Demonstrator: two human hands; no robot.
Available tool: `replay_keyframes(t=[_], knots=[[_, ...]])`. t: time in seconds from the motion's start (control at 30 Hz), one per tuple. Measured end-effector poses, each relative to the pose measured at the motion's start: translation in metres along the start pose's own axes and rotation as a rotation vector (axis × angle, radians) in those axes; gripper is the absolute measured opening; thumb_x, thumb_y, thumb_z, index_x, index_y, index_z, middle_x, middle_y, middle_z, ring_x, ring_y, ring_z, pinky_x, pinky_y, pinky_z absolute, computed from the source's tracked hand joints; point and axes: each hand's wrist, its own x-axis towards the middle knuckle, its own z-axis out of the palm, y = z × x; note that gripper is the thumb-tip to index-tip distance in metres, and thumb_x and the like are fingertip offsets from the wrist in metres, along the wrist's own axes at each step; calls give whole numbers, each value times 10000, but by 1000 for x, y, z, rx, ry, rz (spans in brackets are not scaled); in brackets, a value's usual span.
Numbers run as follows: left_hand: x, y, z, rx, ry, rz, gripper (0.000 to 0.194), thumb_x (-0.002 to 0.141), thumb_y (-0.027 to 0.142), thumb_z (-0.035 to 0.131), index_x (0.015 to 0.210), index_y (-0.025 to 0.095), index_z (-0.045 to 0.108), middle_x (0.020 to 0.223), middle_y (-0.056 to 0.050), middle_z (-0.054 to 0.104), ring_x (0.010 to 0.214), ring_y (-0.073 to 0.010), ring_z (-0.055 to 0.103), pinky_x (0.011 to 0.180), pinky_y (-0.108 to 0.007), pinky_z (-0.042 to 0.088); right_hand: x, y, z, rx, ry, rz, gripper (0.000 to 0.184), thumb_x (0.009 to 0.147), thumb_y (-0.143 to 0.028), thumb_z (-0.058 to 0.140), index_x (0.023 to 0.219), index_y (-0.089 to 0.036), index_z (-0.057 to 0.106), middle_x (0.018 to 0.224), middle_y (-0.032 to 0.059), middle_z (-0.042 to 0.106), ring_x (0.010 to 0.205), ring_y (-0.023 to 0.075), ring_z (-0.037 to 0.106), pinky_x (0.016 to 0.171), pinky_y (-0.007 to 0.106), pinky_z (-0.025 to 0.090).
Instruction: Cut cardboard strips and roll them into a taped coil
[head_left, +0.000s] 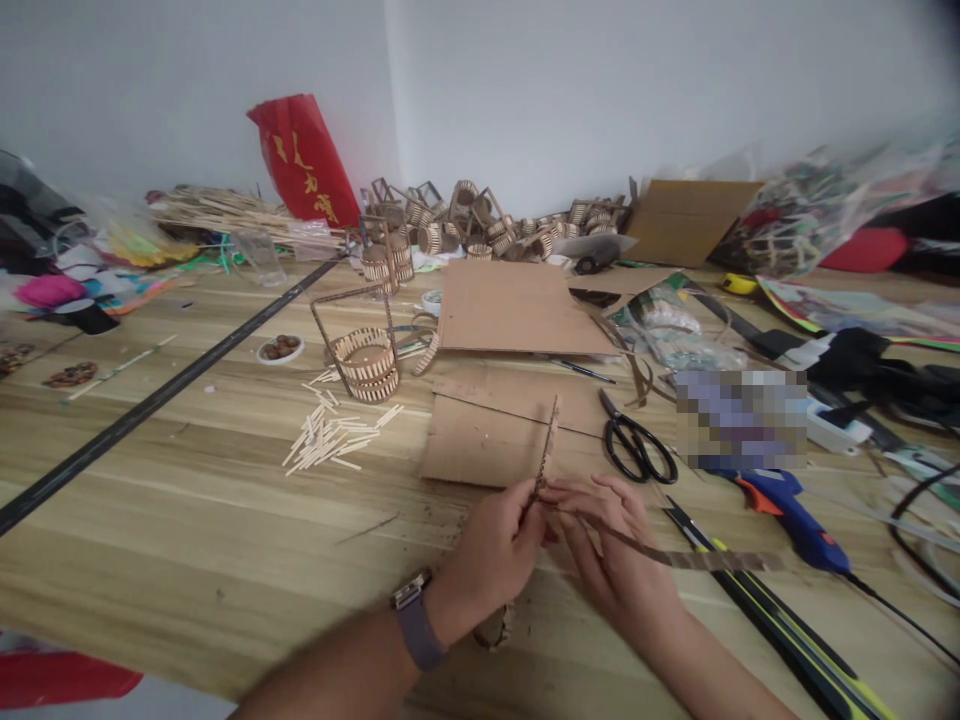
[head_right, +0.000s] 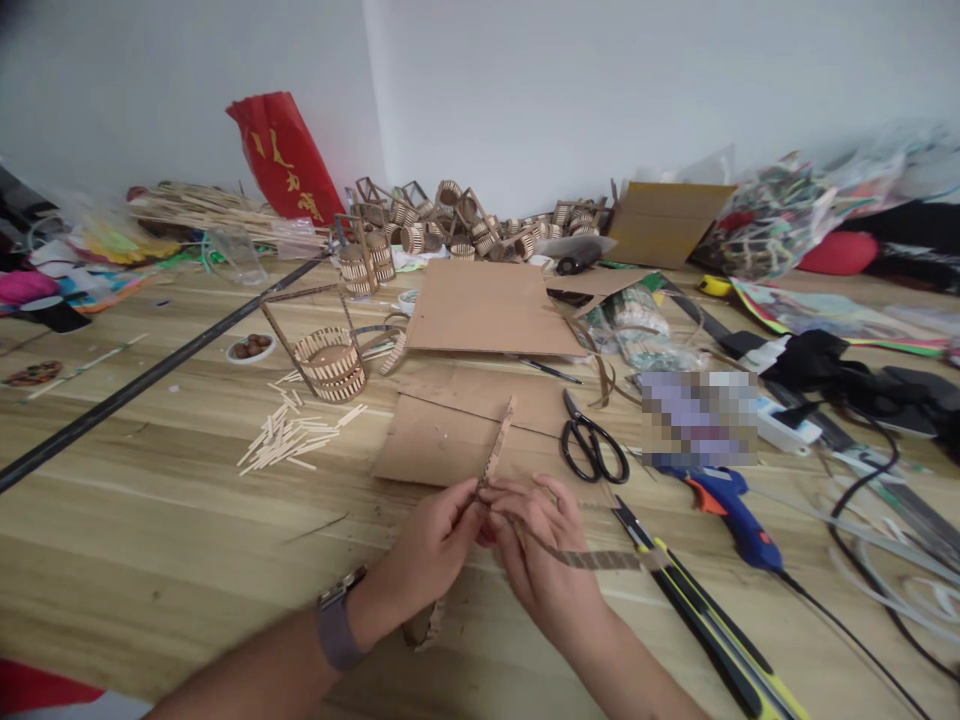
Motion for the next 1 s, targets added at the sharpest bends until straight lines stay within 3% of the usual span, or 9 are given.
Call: replay_keyframes(t=[0.23,0.4,0.5,0.73,1.0], knots=[[0,2,-2,-47,-33,-23,289,980,246,403,997,146,673,752,-32,671,679,-144,619,639,-227,450,2,-1,-3,0,36,42,154,965,-151,442,1020,-246,551,870,33,746,884,205,705,885,407,454],[1,1,-3,-96,-67,18,357,999,389,419,1155,152,636,915,-69,711,786,-171,655,707,-257,486,1,-2,-2,37,48,60,122,975,-188,450,993,-251,553,892,29,753,883,205,714,888,422,463],[1,1,-3,-59,-36,50,366,1012,383,393,1192,167,628,1006,-86,718,856,-186,660,780,-285,493,0,-1,0,64,50,94,85,966,-245,500,1014,-251,569,967,48,757,922,219,712,878,430,475],[-2,1,-2,-27,-29,61,387,1017,389,373,1120,143,652,872,-79,720,776,-179,669,698,-257,493,-2,1,1,41,8,81,108,963,-204,495,994,-277,569,946,20,767,917,220,723,929,458,447],[-1,4,-5,-115,-54,21,367,1002,376,420,1150,143,662,883,-74,724,783,-167,679,698,-242,498,1,-3,-1,70,65,162,108,997,-328,462,968,-273,550,924,28,777,888,215,725,858,421,519]])
